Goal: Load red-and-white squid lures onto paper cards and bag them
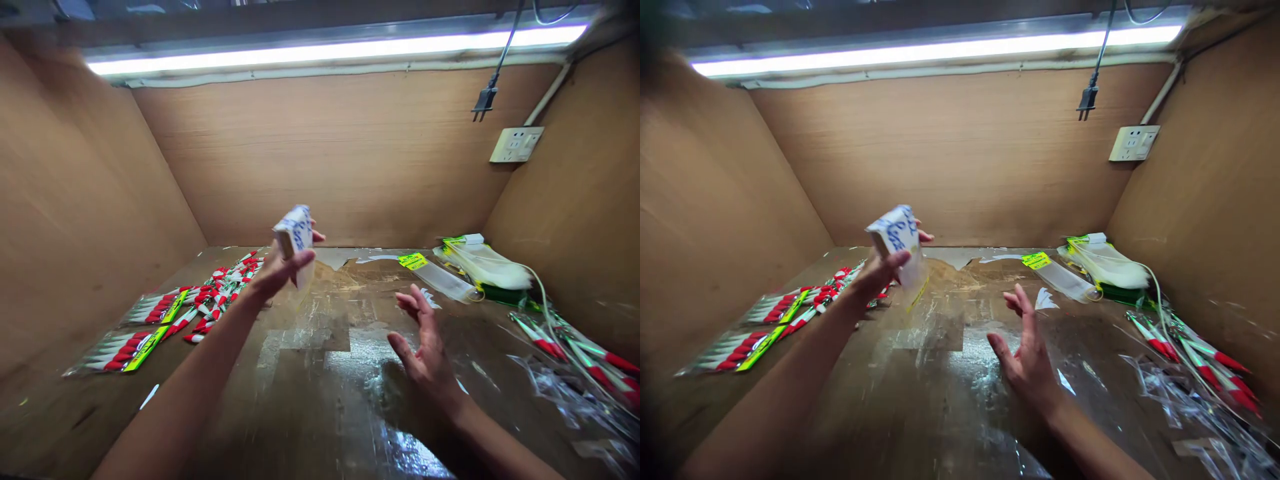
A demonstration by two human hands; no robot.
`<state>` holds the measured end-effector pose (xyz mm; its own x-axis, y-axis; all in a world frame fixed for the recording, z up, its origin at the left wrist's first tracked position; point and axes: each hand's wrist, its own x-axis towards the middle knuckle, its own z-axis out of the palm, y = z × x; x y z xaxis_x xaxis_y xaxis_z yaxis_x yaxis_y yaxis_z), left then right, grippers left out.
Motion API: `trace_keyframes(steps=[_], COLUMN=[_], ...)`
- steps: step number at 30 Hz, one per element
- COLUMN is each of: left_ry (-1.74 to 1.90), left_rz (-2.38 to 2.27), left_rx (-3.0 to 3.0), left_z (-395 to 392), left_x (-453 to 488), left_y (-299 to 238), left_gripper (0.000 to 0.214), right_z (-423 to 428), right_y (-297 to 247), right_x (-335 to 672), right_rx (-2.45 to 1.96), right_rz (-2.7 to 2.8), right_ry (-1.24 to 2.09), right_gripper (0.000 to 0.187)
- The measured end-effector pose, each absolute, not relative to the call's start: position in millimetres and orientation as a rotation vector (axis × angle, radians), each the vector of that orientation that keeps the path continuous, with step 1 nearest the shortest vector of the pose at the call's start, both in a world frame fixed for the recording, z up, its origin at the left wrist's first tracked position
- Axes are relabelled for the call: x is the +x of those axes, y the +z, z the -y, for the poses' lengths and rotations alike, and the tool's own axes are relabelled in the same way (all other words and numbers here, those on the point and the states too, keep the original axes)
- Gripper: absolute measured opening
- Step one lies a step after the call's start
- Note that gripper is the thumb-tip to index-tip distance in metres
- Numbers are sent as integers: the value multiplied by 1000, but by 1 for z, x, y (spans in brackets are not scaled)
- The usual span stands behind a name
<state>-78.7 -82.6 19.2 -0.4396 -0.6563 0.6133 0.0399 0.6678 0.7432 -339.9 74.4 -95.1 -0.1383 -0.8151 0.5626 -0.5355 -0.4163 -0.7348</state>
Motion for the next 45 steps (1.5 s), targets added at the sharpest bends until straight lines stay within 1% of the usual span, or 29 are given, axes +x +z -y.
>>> trace_keyframes(steps=[1, 3, 5, 8, 10, 13, 14, 17, 25, 28, 31, 34, 35, 37, 40, 43, 45], left_ry=[-816, -745, -778, -868, -840, -778, -822, -1072, -1785, -1998, -2203, -2296, -2318, -2343, -2347, -2367, -2382], left_rz=[1838, 1913, 2038, 1844, 1772, 1922, 1947, 1778, 1287, 1135, 1055, 981, 966, 937, 871, 815, 797], left_rx=[490, 538, 581, 539, 527, 587, 585, 459, 172, 139, 95, 76, 78, 71, 33, 32, 33], left_z=[87, 92, 91, 88, 90, 97, 99, 99, 67, 56, 48, 45, 45, 46, 47, 48, 49], left_x=[-74, -69, -65, -59, -55, -51, -50, -48, -62, -71, -79, -84, -85, -84, -79, -75, -74], left_y=[25, 24, 13, 0, -2, -4, -5, -13, -53, -75, -96, -111, -115, -121, -128, -132, -132], left_gripper=[63, 62, 65, 55, 55, 57, 57, 55, 65, 69, 75, 78, 81, 91, 104, 104, 100], right_z=[-74, -73, -72, -68, -66, -64, -63, -61, -61, -48, -19, 18, 30, 49, 66, 76, 81], right_y=[-97, -101, -106, -110, -113, -116, -117, -119, -122, -120, -107, -86, -80, -69, -58, -53, -55], right_x=[-339, -337, -336, -337, -338, -338, -338, -338, -339, -340, -330, -307, -297, -280, -268, -286, -313], right_rx=[-1911, -1963, -1985, -1970, -1967, -1980, -1987, -2015, -1960, -1848, -1775, -1741, -1705, -1576, -1321, -1048, -946], right_rz=[-1532, -1542, -1538, -1543, -1549, -1545, -1544, -1532, -1483, -1408, -1287, -1160, -1101, -990, -851, -793, -847], right_ry=[-1506, -1416, -1377, -1348, -1331, -1304, -1288, -1254, -1227, -1244, -1214, -1110, -1048, -977, -1112, -1303, -1407], right_gripper=[79, 78, 75, 71, 71, 69, 68, 66, 62, 59, 57, 64, 64, 54, 44, 43, 45])
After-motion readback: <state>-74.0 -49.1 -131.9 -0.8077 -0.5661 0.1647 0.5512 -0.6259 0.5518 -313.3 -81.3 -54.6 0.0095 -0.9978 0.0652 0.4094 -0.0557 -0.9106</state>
